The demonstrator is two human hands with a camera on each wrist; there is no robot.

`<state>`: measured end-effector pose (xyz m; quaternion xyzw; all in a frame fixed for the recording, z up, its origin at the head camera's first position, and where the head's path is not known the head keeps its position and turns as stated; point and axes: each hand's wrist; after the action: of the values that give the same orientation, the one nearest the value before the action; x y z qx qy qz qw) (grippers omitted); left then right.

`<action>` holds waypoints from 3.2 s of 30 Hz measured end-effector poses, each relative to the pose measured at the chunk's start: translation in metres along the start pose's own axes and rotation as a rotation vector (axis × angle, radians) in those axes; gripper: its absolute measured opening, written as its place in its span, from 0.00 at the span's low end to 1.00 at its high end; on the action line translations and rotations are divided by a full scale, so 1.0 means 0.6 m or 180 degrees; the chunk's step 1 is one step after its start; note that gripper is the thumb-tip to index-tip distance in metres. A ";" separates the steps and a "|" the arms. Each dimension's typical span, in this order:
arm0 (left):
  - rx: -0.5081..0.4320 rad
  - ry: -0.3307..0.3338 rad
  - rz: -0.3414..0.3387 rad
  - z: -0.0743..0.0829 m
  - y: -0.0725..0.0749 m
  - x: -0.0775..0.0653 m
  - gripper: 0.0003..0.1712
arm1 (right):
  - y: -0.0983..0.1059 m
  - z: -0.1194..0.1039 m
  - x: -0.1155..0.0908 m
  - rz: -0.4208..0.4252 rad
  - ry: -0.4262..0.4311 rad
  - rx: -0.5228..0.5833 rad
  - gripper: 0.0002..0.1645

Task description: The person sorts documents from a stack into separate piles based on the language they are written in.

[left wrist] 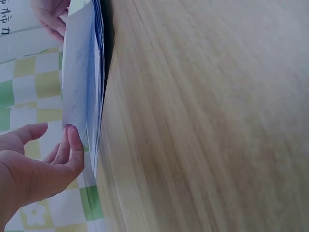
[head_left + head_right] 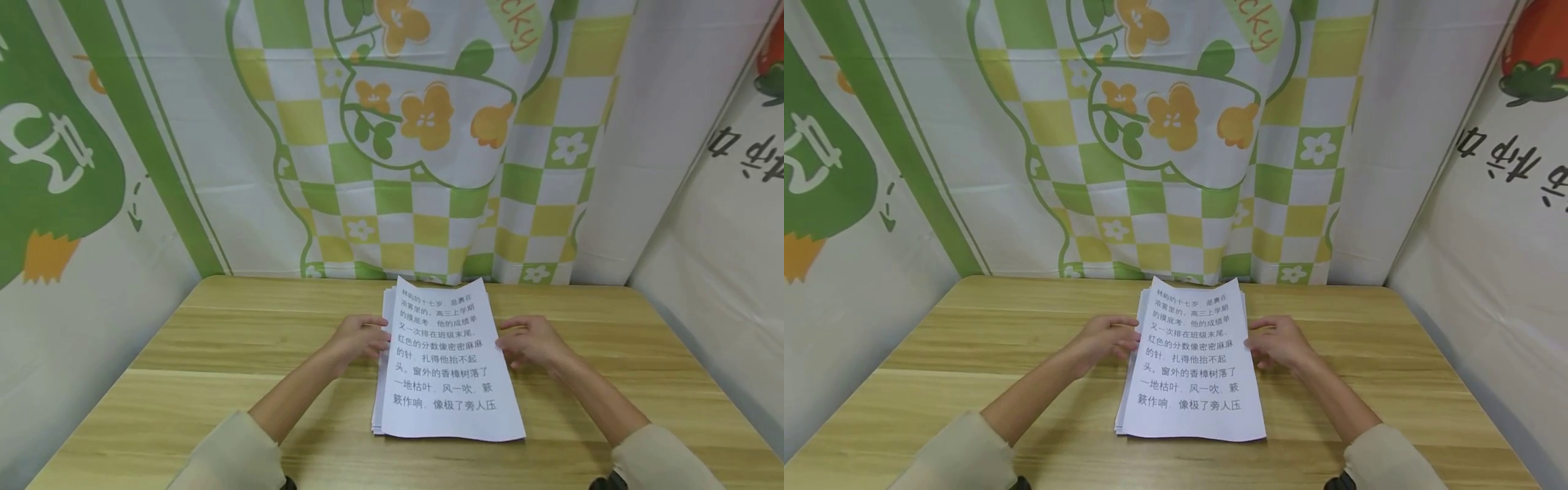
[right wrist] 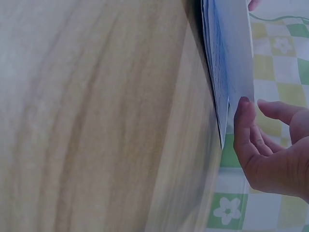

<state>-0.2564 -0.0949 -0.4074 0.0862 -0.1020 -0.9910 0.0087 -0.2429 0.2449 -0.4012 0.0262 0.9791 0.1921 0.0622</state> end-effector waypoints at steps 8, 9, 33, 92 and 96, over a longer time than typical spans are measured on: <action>0.0023 0.0105 -0.0013 -0.003 -0.018 0.005 0.24 | -0.007 -0.001 -0.001 -0.0103 -0.0065 0.0194 0.31; 0.0018 0.0098 -0.0001 -0.003 -0.019 0.006 0.24 | -0.008 -0.001 0.000 -0.0107 -0.0074 0.0209 0.31; -0.0190 0.0031 0.0080 -0.006 0.011 -0.004 0.25 | -0.017 -0.005 -0.001 -0.0124 -0.0081 0.0301 0.31; -0.0009 -0.0055 0.0447 -0.017 0.217 -0.047 0.31 | -0.179 -0.075 0.010 -0.0618 -0.0049 0.1030 0.26; 0.0047 -0.0060 0.0523 -0.024 0.230 -0.045 0.31 | -0.194 -0.074 0.010 -0.0677 -0.0112 0.1070 0.27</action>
<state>-0.2277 -0.2318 -0.3888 0.0683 -0.1162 -0.9869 0.0884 -0.2580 0.1214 -0.4053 -0.0639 0.9934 0.0178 0.0940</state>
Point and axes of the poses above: each hand's wrist, its own x-axis towards the middle knuckle, its own y-axis out of the back of the hand, z = x × y, and after that the axes turned 12 degrees about z, right-handed
